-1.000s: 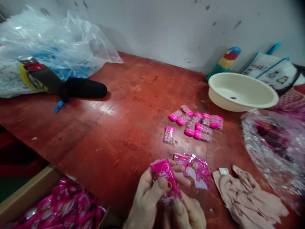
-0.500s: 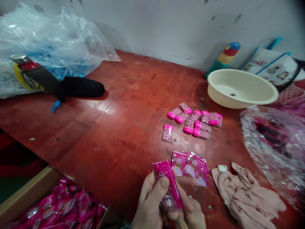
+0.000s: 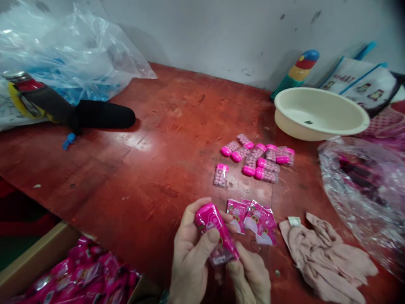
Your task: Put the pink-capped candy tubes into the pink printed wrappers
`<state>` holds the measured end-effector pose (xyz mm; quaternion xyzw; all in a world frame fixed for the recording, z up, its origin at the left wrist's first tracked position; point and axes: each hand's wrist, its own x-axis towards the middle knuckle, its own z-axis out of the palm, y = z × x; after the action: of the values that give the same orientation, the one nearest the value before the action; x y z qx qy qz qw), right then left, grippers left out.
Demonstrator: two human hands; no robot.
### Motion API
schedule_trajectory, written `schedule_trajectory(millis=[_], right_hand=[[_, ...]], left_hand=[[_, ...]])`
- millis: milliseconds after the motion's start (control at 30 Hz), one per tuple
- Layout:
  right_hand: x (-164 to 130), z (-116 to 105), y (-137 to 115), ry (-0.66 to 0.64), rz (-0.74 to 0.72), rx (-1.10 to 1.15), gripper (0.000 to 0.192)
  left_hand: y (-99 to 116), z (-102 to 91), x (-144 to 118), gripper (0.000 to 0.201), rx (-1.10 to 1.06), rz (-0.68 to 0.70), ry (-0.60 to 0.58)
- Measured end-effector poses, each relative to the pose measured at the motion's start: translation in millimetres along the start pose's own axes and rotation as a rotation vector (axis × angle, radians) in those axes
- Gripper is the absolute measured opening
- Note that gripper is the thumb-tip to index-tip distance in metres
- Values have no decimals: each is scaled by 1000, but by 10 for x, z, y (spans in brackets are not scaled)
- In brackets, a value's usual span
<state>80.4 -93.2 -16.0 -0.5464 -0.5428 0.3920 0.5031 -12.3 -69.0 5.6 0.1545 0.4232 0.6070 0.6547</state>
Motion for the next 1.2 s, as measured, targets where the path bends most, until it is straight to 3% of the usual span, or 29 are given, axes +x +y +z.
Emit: schedule_trajectory(millis=[100, 200, 333, 500, 600, 667, 733, 900, 1000, 1100, 1200], right_hand=[[-42, -68, 98, 83, -64, -115, 31], [-112, -113, 184, 133, -76, -198, 32], [-106, -145, 203, 85, -96, -241, 35], [135, -186, 173, -71, -296, -170, 23], [234, -207, 185, -42, -352, -201, 35], [259, -215, 194, 3, -311, -215, 39], [278, -224, 190, -35, -242, -177, 38], [357, -278, 105, -161, -101, 5, 26], [349, -279, 60, -105, -77, 36, 19], [271, -216, 77, -19, -17, 6, 12], [199, -196, 149, 95, 135, -9, 12]], left_hand=[[10, -38, 43, 23, 17, 2, -18], [2, -74, 67, 21, 37, 27, -50], [-21, -130, 92, 17, 110, 52, -62], [-80, -214, 123, 13, 230, 96, -91], [-96, -229, 130, 15, 351, 97, -108], [-91, -224, 135, 18, 467, 81, -124], [-85, -218, 139, 19, 514, 63, -155], [-136, -210, 114, 10, 308, -117, -282], [-206, -198, 93, 11, 151, -245, -356], [-279, -164, 103, 12, 134, -255, -320], [-343, -102, 141, 15, 92, -267, -309]])
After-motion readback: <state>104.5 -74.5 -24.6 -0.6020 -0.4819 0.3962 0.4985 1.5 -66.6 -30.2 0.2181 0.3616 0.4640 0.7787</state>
